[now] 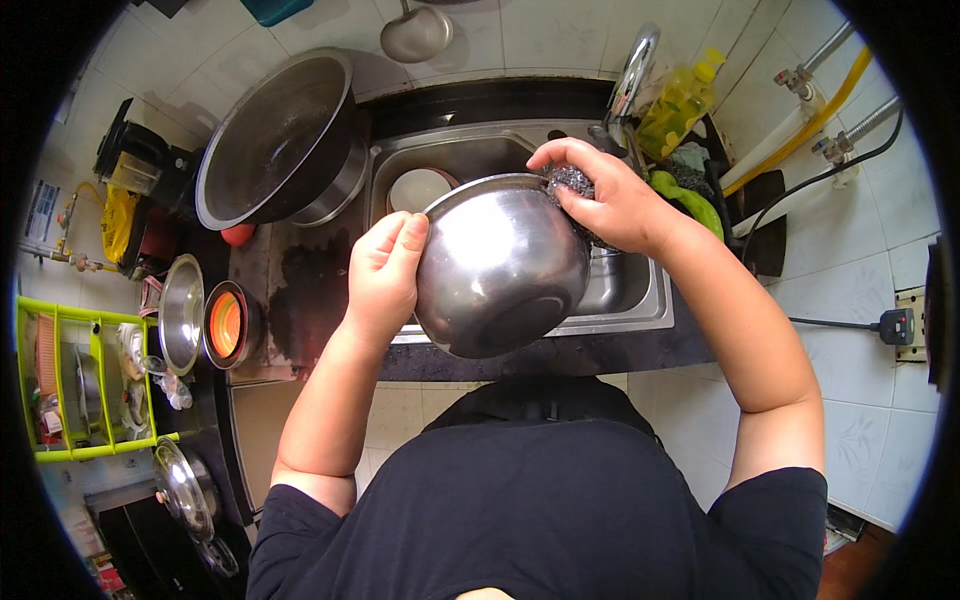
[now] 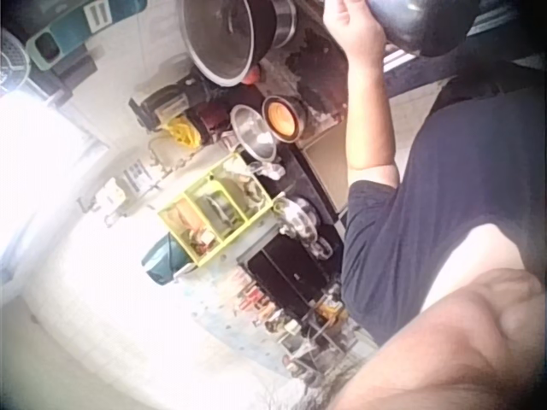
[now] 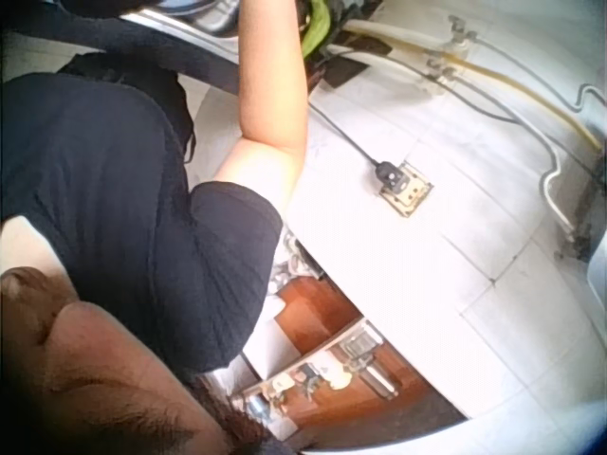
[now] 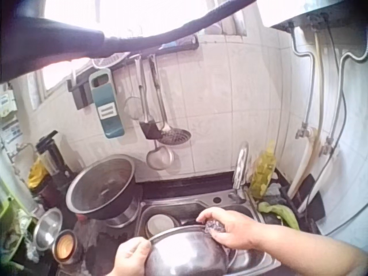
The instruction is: The person washes a metal bowl and a colorful bowl in a kitchen sink using a steel wool scrubber and soapy water. They scrub the inside and outside of the metal bowl, rinse it under the tap, and then proceed to wash the colorful bowl.
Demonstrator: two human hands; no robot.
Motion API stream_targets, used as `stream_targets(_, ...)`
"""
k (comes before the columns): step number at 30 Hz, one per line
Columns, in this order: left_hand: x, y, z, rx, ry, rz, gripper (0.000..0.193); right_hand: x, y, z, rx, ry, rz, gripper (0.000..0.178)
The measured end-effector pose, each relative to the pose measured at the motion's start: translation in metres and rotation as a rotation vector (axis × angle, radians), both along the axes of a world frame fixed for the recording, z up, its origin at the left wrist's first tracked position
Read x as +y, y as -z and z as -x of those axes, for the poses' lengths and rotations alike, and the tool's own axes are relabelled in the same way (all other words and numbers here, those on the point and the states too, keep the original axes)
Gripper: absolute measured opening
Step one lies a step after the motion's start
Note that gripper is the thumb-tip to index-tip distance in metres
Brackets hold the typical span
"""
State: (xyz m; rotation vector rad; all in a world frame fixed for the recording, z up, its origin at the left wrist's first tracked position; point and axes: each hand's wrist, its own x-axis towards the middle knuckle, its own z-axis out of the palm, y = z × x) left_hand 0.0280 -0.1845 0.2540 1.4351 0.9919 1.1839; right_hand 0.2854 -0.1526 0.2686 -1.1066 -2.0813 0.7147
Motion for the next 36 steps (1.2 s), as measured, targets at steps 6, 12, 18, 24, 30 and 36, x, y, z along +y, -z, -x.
stream_targets(6,-0.003,0.005,-0.013,0.193,0.096,-0.123,0.023,-0.02,-0.056,0.057,-0.473,-0.129,-0.122,0.027)
stream_targets(12,-0.002,-0.005,-0.004,0.078,0.056,-0.011,0.027,-0.002,-0.015,0.007,-0.121,-0.065,-0.024,0.032)
stream_targets(18,0.001,-0.01,-0.006,0.248,0.111,-0.088,0.024,-0.014,-0.041,0.032,-0.374,-0.084,-0.112,0.035)
stream_targets(24,0.0,-0.005,-0.008,0.346,0.093,-0.108,0.024,-0.006,-0.015,0.015,-0.275,-0.11,-0.08,0.035)
stream_targets(30,0.004,-0.007,-0.009,0.244,0.102,-0.082,0.027,-0.011,-0.023,0.024,-0.3,-0.052,-0.2,0.038)
stream_targets(36,0.003,0.005,-0.009,0.243,0.102,-0.132,0.036,-0.009,-0.014,0.023,-0.268,-0.096,-0.083,0.036)
